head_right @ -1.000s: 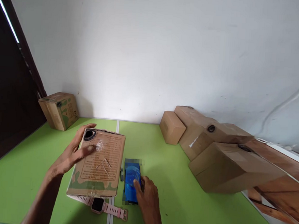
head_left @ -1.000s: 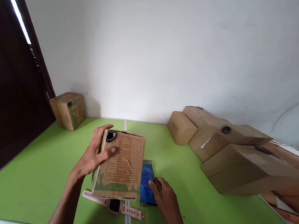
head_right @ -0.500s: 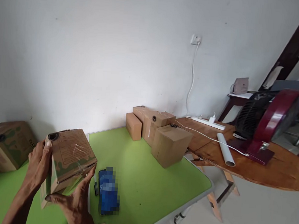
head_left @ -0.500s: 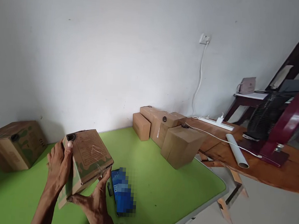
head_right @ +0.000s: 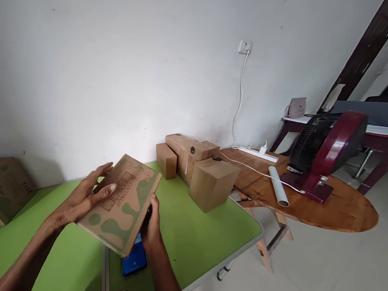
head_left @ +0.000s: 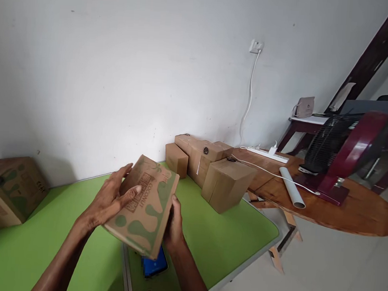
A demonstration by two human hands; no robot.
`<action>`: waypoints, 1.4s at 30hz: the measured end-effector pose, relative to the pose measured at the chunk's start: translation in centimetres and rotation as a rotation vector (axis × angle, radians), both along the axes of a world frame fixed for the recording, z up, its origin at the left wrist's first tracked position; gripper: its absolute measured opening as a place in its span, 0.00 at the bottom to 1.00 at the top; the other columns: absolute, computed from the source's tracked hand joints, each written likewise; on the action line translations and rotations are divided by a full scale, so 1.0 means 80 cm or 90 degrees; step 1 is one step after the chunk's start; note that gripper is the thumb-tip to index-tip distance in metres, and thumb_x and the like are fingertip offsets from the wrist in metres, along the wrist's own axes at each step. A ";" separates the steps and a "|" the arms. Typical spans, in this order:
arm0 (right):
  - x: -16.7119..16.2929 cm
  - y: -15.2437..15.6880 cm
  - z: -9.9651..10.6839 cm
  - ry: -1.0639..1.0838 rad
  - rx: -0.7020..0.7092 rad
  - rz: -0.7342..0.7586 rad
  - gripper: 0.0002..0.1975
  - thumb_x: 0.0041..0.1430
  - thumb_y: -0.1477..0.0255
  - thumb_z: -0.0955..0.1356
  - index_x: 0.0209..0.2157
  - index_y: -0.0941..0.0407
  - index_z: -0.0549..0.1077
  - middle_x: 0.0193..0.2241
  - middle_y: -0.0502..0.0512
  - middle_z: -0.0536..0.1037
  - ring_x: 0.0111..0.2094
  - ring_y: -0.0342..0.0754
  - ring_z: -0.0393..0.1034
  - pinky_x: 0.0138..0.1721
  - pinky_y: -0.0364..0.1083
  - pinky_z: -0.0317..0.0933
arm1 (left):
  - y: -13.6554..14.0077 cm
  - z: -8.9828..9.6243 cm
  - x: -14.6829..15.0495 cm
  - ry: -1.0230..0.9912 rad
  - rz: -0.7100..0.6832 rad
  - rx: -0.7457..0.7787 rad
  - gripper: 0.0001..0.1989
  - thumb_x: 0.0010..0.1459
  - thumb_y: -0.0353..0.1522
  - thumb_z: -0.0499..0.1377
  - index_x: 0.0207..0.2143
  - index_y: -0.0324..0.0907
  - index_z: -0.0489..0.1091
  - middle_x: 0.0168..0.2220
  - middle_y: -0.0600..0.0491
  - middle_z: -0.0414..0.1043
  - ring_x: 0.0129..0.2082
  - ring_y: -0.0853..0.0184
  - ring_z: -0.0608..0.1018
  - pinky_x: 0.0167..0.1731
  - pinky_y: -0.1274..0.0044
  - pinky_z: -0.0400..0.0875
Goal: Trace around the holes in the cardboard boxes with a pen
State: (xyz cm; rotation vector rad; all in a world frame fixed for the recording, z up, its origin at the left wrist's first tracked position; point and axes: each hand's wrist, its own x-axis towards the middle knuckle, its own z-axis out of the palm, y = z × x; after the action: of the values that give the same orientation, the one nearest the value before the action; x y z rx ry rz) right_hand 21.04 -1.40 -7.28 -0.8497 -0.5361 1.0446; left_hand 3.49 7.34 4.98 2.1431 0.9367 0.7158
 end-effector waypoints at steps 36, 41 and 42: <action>0.163 -0.054 -0.022 0.024 -0.152 -0.143 0.31 0.45 0.53 0.83 0.45 0.52 0.76 0.45 0.61 0.84 0.48 0.60 0.79 0.40 0.54 0.76 | 0.136 -0.075 0.264 -0.183 -0.077 -0.443 0.25 0.72 0.49 0.61 0.63 0.44 0.72 0.64 0.42 0.74 0.60 0.51 0.78 0.62 0.52 0.72; 0.154 -0.073 -0.024 -0.110 -0.176 -0.192 0.35 0.46 0.46 0.81 0.49 0.53 0.78 0.48 0.63 0.84 0.51 0.62 0.79 0.40 0.53 0.75 | 0.137 -0.082 0.293 -0.239 -0.165 -0.442 0.31 0.72 0.54 0.57 0.66 0.44 0.70 0.66 0.41 0.73 0.62 0.51 0.78 0.63 0.52 0.71; 0.157 -0.078 -0.024 -0.137 -0.182 -0.205 0.37 0.46 0.45 0.80 0.51 0.54 0.78 0.49 0.64 0.84 0.50 0.63 0.79 0.40 0.54 0.75 | 0.137 -0.084 0.297 -0.251 -0.176 -0.437 0.31 0.72 0.54 0.56 0.66 0.44 0.70 0.66 0.41 0.72 0.62 0.51 0.78 0.64 0.51 0.70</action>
State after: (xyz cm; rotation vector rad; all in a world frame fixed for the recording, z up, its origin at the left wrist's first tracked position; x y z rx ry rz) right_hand 33.61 -7.61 -9.22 -1.2659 -0.4160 0.7466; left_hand 27.28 18.29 -1.75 1.4173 0.5469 0.5434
